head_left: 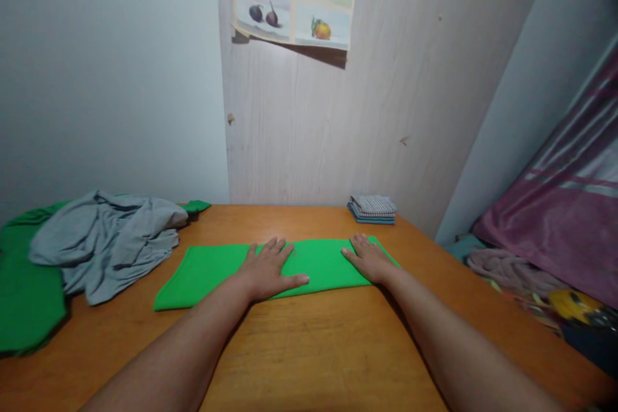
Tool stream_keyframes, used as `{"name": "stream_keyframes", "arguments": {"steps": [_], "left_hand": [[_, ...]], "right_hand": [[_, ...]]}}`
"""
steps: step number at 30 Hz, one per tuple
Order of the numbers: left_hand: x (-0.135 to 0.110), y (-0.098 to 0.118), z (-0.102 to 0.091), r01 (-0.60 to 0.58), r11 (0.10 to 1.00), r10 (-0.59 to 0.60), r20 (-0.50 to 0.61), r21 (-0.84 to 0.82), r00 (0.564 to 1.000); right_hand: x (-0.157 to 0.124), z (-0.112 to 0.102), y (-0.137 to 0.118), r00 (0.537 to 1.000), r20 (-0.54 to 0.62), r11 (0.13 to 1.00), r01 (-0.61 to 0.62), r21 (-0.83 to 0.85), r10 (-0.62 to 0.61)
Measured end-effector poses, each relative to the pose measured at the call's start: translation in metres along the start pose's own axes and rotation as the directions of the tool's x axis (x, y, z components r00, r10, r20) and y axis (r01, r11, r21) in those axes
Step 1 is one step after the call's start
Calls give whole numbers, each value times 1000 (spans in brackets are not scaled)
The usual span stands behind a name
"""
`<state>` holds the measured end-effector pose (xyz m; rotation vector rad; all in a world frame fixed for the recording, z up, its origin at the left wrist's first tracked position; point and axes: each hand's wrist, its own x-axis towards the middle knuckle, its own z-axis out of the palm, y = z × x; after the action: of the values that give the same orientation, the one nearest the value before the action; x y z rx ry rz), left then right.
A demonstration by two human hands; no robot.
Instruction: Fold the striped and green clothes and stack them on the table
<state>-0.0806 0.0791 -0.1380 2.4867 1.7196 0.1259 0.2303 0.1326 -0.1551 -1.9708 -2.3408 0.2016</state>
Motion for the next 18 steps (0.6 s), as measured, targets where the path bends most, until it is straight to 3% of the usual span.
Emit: {"name": "stream_keyframes", "arguments": {"steps": [5,12,18], "left_hand": [[0,0,0,-1,1000,1,-7,20,1000],[-1,-3,0,-7,1000,7,-6,15,1000],[0,-2,1,-5,1000,5,-7,16,1000]], "right_hand": [[5,3,10,1000,-16,999,11,30,-11],[9,9,41,988,-16,988,-150,45,151],[3,0,30,981,-38,982,-188,32,189]]}}
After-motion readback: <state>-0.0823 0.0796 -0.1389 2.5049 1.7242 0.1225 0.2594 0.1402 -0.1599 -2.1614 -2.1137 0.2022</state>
